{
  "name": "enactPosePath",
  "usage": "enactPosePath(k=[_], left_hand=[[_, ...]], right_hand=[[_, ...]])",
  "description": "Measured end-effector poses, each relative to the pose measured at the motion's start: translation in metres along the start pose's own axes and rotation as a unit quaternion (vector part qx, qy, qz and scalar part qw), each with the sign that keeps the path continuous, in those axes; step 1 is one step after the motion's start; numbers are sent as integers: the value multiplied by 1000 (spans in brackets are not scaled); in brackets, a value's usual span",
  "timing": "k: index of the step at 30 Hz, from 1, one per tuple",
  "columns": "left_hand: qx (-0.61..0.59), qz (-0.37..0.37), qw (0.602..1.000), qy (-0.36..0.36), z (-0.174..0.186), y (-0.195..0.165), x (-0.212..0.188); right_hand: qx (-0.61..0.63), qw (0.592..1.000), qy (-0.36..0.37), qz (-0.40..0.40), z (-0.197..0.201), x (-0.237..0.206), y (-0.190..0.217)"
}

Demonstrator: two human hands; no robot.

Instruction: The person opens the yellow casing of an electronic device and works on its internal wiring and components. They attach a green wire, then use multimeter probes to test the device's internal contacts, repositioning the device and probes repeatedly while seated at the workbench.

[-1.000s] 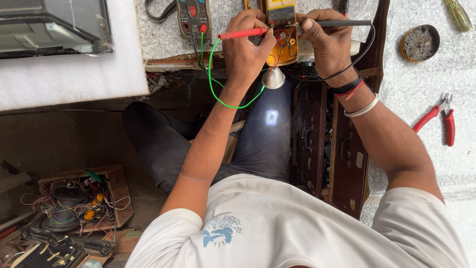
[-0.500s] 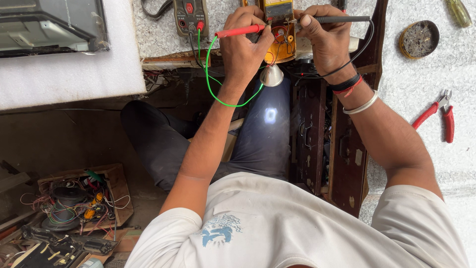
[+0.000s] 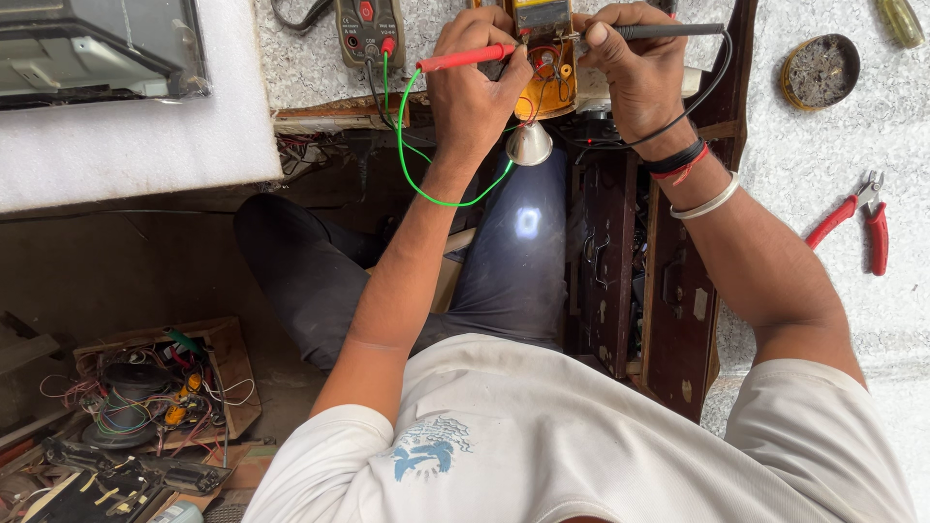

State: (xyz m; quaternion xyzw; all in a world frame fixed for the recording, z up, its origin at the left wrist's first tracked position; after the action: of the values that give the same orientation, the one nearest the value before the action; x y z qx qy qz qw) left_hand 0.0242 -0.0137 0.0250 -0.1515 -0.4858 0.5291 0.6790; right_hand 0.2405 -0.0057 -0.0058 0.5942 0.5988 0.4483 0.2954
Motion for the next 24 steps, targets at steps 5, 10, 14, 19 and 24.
enactPosePath(k=[5, 10, 14, 19, 24], left_hand=[[-12, -13, 1000, -2, 3, -3, 0], [-32, -17, 999, -3, 5, -4, -1], [-50, -13, 999, 6, 7, -2, -2], [-75, -21, 997, 10, 9, -4, -2], [-71, -45, 996, -5, 12, -9, -2]], right_hand=[[-13, 1000, 5, 6, -2, 0, 2], [-12, 1000, 20, 20, -4, 0, 4], [-45, 998, 28, 41, -11, 0, 12], [-330, 902, 95, 261, -39, -13, 55], [-486, 793, 168, 326, -63, -19, 65]])
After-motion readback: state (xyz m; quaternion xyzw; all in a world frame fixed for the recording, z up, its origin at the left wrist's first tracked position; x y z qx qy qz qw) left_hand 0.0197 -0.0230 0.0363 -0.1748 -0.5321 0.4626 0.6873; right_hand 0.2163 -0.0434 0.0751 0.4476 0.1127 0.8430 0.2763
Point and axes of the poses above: each hand's wrist, its own x-axis towards the middle knuckle, its own z-axis out of the back of the hand, y = z × x, the point moved 6 cm from there along x, towards the middle knuckle, and after that the axes turned 13 degrees about x, right-handed, at the moved point
